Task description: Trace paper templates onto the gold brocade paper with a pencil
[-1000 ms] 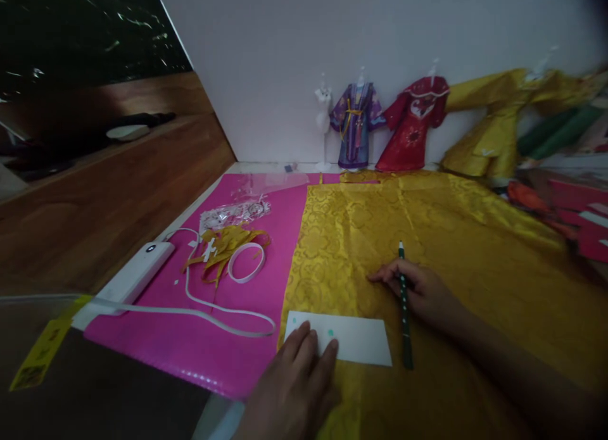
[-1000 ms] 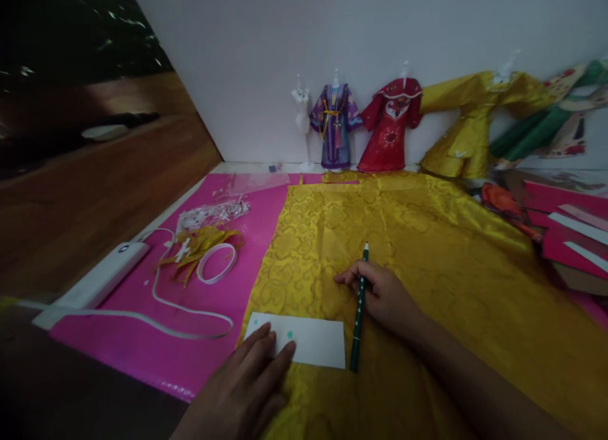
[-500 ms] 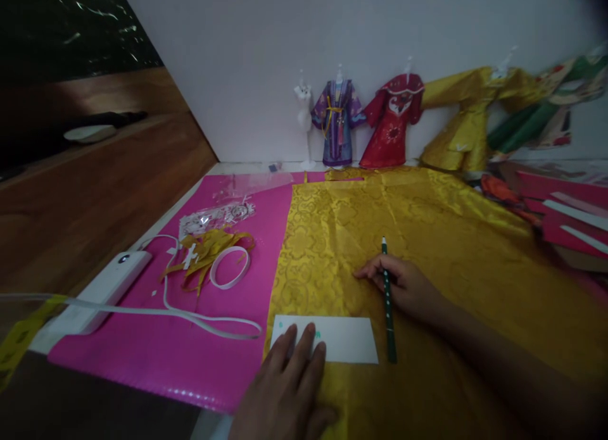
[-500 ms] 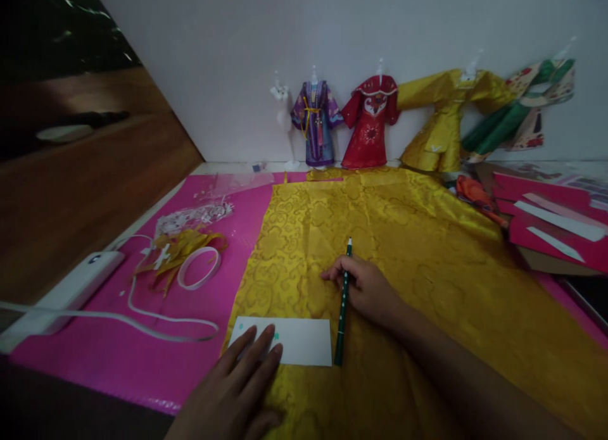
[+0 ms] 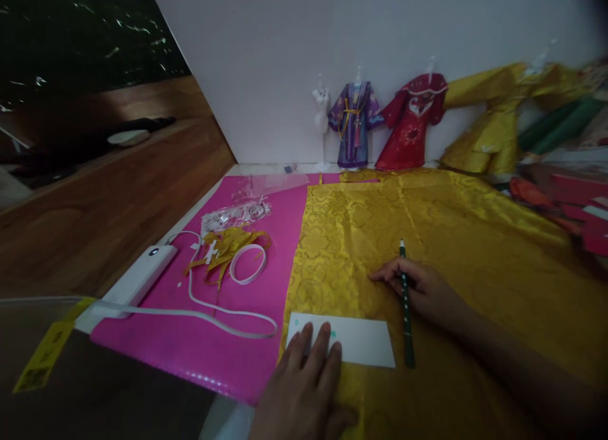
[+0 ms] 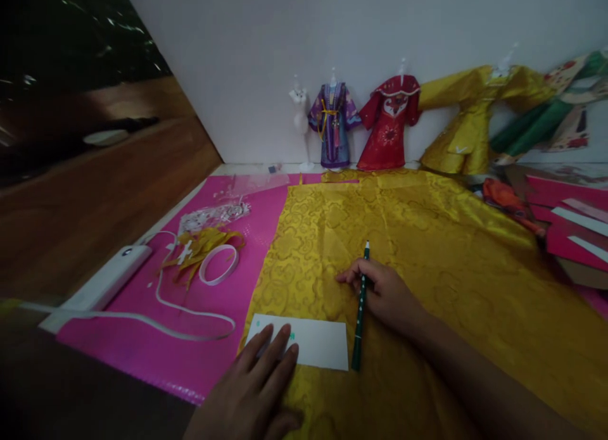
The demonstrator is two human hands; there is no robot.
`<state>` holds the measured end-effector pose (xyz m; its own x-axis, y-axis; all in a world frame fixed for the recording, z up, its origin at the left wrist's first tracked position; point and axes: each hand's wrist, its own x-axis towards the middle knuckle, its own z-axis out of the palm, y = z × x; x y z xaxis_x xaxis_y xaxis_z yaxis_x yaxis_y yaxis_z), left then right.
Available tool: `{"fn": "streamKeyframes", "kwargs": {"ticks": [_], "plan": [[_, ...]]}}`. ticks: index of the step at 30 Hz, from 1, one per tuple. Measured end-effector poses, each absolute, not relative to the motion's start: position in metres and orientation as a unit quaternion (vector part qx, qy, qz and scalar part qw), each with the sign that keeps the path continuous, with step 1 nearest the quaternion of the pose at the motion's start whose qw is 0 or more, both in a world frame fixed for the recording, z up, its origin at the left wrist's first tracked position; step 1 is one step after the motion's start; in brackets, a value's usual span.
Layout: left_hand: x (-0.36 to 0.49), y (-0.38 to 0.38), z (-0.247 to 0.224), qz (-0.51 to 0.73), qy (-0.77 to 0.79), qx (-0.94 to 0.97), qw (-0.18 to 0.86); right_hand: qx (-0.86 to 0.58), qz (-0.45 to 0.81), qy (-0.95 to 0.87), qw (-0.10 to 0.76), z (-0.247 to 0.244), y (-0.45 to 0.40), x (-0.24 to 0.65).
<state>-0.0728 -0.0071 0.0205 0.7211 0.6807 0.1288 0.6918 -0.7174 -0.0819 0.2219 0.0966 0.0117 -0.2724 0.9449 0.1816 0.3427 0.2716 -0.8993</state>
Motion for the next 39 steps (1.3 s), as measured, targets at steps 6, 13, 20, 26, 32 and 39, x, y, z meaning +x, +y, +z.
{"fn": "streamKeyframes", "kwargs": {"ticks": [6, 13, 20, 26, 32, 39], "plan": [[-0.074, -0.006, 0.013, -0.091, -0.358, -0.926, 0.081, -0.457, 0.387, -0.704, 0.381, 0.007, 0.098, 0.224], [-0.075, -0.002, 0.013, -0.1, -0.355, -0.921, 0.127, -0.456, 0.393, -0.7, 0.384, 0.009, 0.1, 0.223], [-0.074, -0.001, 0.021, -0.093, -0.346, -0.92, 0.157, -0.462, 0.4, -0.688, 0.393, 0.013, 0.1, 0.22], [-0.067, -0.004, 0.027, -0.079, -0.378, -0.912, 0.136, -0.46, 0.394, -0.683, 0.408, 0.011, 0.102, 0.22], [-0.046, -0.011, 0.033, -0.004, -0.443, -0.895, 0.046, -0.443, 0.414, -0.676, 0.417, 0.009, 0.1, 0.218], [-0.032, -0.014, 0.048, 0.073, -0.521, -0.846, -0.084, -0.451, 0.391, -0.695, 0.401, 0.006, 0.101, 0.218]]}}
